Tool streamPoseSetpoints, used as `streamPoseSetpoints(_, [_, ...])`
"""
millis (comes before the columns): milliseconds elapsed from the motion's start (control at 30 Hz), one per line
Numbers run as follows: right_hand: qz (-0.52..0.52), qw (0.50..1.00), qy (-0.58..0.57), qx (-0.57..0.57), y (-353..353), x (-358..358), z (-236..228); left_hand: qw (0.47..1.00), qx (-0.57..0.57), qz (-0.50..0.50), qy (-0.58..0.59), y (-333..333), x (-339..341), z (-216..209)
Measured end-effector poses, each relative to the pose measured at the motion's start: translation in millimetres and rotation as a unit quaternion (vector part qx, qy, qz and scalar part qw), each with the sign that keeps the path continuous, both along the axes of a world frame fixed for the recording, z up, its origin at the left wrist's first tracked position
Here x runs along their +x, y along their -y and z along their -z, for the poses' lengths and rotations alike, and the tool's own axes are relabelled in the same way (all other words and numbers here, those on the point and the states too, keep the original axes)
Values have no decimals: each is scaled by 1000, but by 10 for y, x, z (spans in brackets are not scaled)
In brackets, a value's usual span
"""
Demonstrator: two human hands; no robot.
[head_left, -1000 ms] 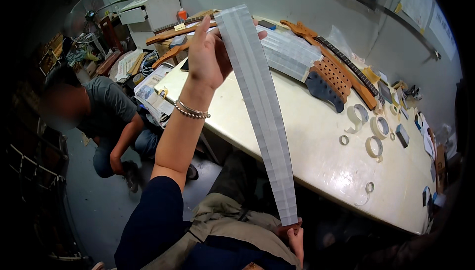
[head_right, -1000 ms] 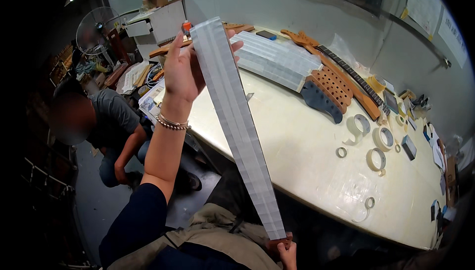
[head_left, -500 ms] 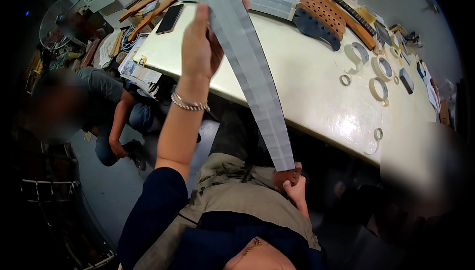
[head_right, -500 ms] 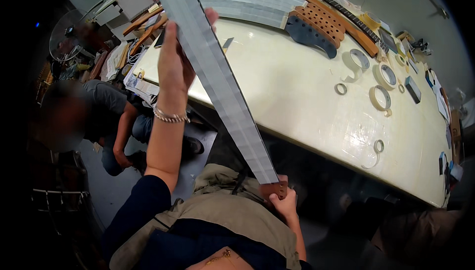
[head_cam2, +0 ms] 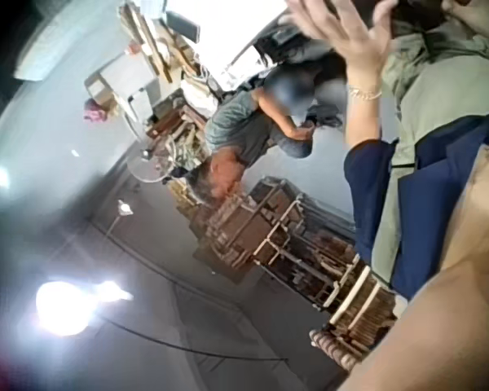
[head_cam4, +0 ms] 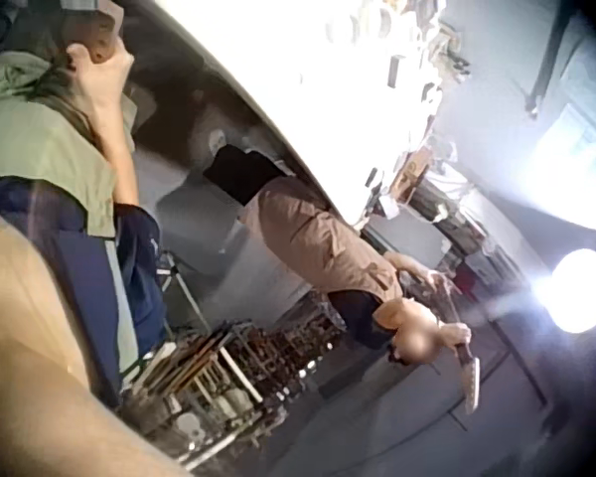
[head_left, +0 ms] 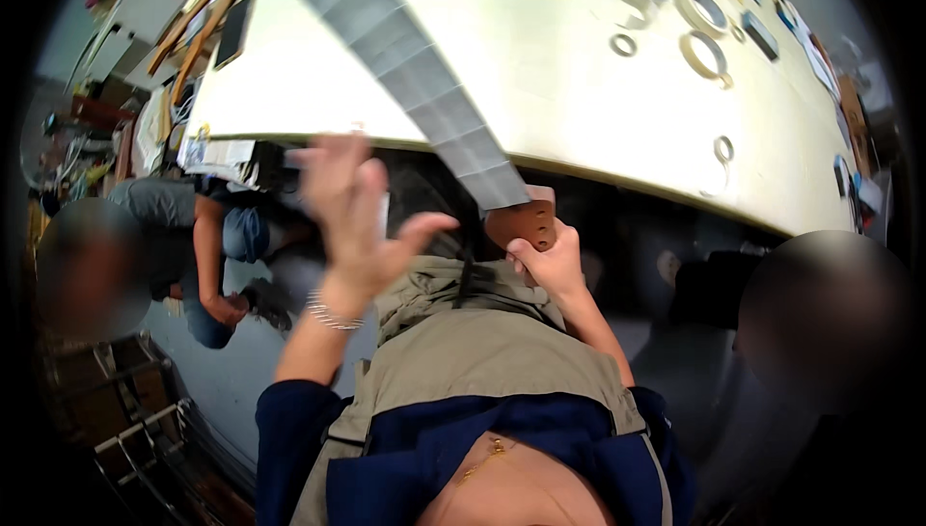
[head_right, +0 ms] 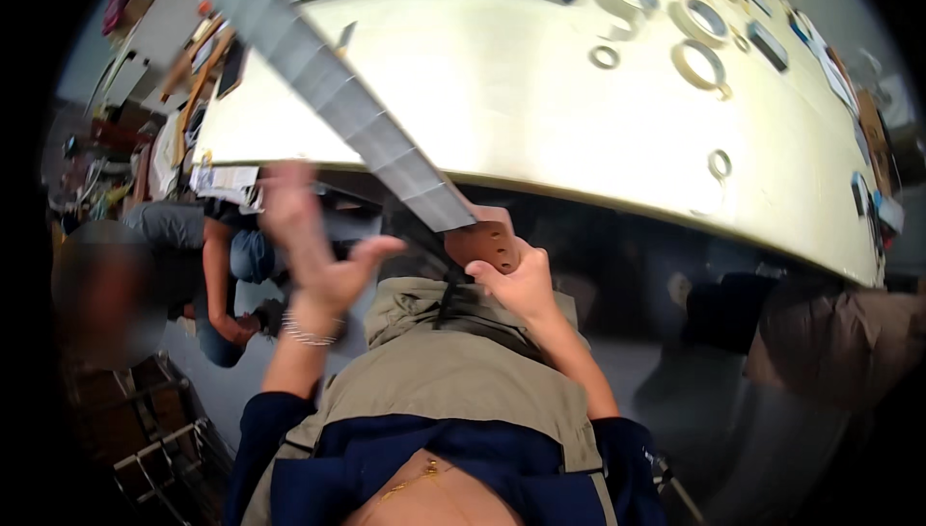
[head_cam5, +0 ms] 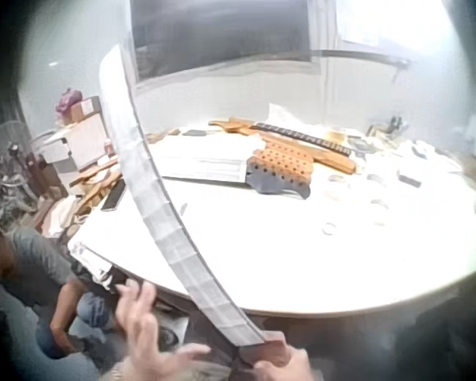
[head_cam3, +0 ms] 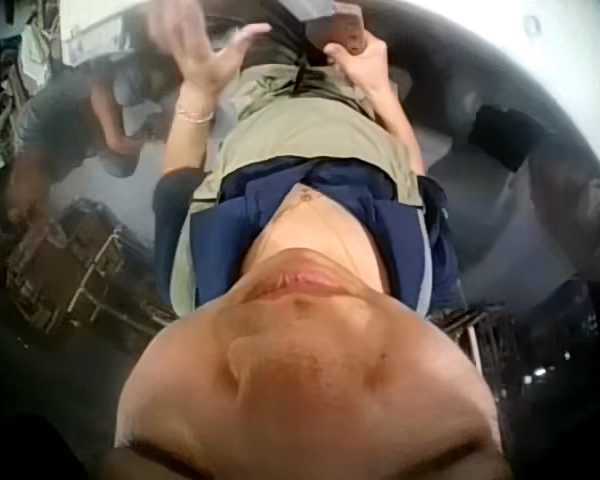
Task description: The person applies masking tape to the edges of guitar necks on a workbench. They handle multiple necks, including a black one and a wooden one, peeling tape from a roll and smoothing it along the sides. The person also briefly handles a guitar fretboard and places the taped necks into a wooden rack.
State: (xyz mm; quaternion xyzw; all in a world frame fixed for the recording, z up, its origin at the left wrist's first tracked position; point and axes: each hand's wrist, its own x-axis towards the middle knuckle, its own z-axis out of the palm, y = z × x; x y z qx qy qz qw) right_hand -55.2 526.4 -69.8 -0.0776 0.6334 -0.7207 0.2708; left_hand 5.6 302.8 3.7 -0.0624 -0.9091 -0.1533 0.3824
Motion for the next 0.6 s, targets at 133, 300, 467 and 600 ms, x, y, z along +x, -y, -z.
streamPoseSetpoints(133, [41,960,-254,112,-119,19,38,906,-421,-32,-17,12,-169,-1085])
streamPoseSetpoints(300, [35,837,-509,199,-485,-224,-262,888,-382,41,252,-73,-171,-1432])
streamPoseSetpoints(467, [253,618,-705,241,-684,-610,-1141,945,-186,54,264,62,-138,-1232])
streamPoseSetpoints(600, [274,658,-701,1,-462,-585,-1070,963,201,20,179,250,-262,-1053])
